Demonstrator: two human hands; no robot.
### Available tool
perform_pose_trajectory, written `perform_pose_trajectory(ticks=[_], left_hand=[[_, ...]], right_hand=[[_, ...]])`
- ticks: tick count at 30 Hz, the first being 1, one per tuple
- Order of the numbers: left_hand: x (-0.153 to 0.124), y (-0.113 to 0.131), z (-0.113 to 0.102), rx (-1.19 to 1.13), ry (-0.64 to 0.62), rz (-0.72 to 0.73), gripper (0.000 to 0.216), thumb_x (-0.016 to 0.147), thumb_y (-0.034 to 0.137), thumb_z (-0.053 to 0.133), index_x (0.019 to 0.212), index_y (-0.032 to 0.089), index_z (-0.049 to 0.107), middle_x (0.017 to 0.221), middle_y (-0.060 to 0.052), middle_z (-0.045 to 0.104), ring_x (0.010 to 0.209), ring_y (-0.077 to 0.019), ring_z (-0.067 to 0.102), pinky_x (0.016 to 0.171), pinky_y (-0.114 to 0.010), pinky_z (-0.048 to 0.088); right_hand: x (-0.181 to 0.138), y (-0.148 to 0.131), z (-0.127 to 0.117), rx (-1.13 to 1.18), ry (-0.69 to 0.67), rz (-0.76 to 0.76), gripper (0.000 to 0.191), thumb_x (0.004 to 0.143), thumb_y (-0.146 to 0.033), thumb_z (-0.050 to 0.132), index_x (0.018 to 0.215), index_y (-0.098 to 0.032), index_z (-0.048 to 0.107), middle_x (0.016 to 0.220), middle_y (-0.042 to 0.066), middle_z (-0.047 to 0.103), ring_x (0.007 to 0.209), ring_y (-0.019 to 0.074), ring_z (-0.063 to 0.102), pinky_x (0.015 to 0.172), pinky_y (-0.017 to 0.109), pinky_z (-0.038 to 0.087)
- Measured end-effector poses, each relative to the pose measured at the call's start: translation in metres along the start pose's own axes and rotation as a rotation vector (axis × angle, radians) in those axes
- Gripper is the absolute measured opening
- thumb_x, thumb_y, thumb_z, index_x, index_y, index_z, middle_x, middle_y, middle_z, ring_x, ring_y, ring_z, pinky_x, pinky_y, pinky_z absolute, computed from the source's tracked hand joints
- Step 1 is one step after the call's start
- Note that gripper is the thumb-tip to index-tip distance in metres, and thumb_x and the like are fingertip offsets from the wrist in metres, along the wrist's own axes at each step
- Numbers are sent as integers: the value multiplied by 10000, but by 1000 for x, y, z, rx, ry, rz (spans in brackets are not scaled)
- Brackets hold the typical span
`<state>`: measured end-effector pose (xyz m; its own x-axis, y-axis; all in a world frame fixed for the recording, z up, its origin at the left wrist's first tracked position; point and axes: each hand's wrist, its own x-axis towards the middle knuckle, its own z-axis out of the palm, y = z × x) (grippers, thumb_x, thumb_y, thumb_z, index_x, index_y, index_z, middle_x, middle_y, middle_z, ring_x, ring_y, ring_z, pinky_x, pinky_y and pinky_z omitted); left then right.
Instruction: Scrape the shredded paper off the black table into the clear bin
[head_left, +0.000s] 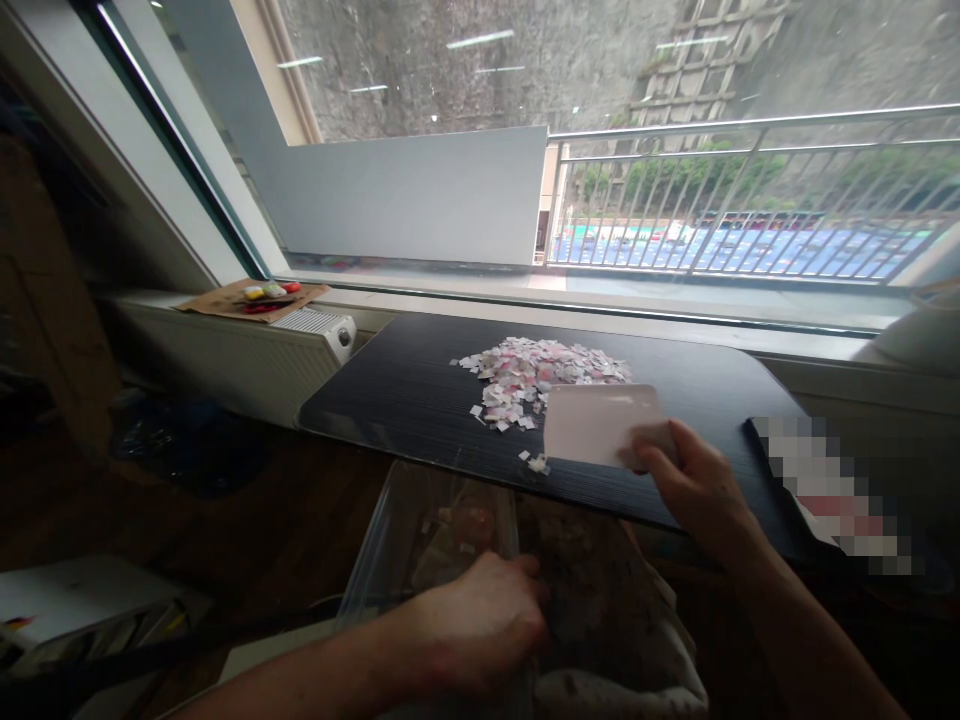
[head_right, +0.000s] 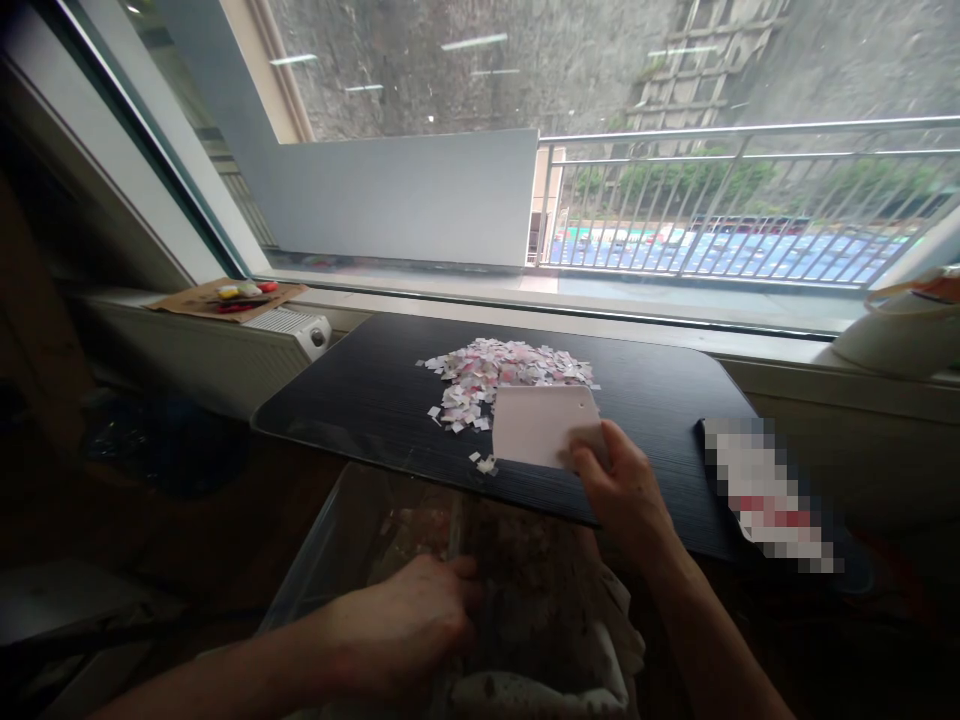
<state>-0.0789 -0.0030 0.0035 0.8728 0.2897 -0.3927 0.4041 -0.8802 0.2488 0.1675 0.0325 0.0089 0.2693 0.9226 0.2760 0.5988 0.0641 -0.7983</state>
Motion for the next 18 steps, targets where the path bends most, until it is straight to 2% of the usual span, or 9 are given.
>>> perform_pose_trajectory(ticks=[5, 10, 15, 18], left_hand=[[1, 0, 2, 0, 0, 0, 65, 769, 198, 631, 739, 147, 657, 845, -79, 653, 902, -258, 572, 482, -344, 291], [2, 0, 2, 23, -6, -1, 69, 764, 191, 623, 759, 141, 670, 840, -84, 654, 898, -256, 575, 477, -346, 272], [1, 2, -1, 8, -14, -2, 61, 763, 183, 633, 739, 136, 664, 841, -83, 658, 889, -247, 572, 473, -343, 276], [2, 2, -1, 5, 5, 2, 58, 749, 180, 649, 717, 132, 655, 832, -85, 653, 879, -246, 572, 469, -338, 261]], right_hand=[[0, 3, 0, 3, 24, 22, 163, 808, -396, 562, 785, -242, 612, 651, -18, 638, 598, 178, 573, 579, 294, 434], [0, 2, 11, 14, -24, -19, 184, 810, -420, 560, 788, -240, 593, 645, -13, 632, 589, 179, 571, 587, 302, 439], [1, 4, 16, -18, 66, -36, 213, 829, -448, 570, 847, -239, 606, 682, 7, 666, 612, 195, 598, 602, 314, 441], [-1, 4, 13, -51, 69, -58, 199, 851, -438, 568, 862, -244, 612, 692, 13, 686, 611, 195, 614, 599, 308, 445]])
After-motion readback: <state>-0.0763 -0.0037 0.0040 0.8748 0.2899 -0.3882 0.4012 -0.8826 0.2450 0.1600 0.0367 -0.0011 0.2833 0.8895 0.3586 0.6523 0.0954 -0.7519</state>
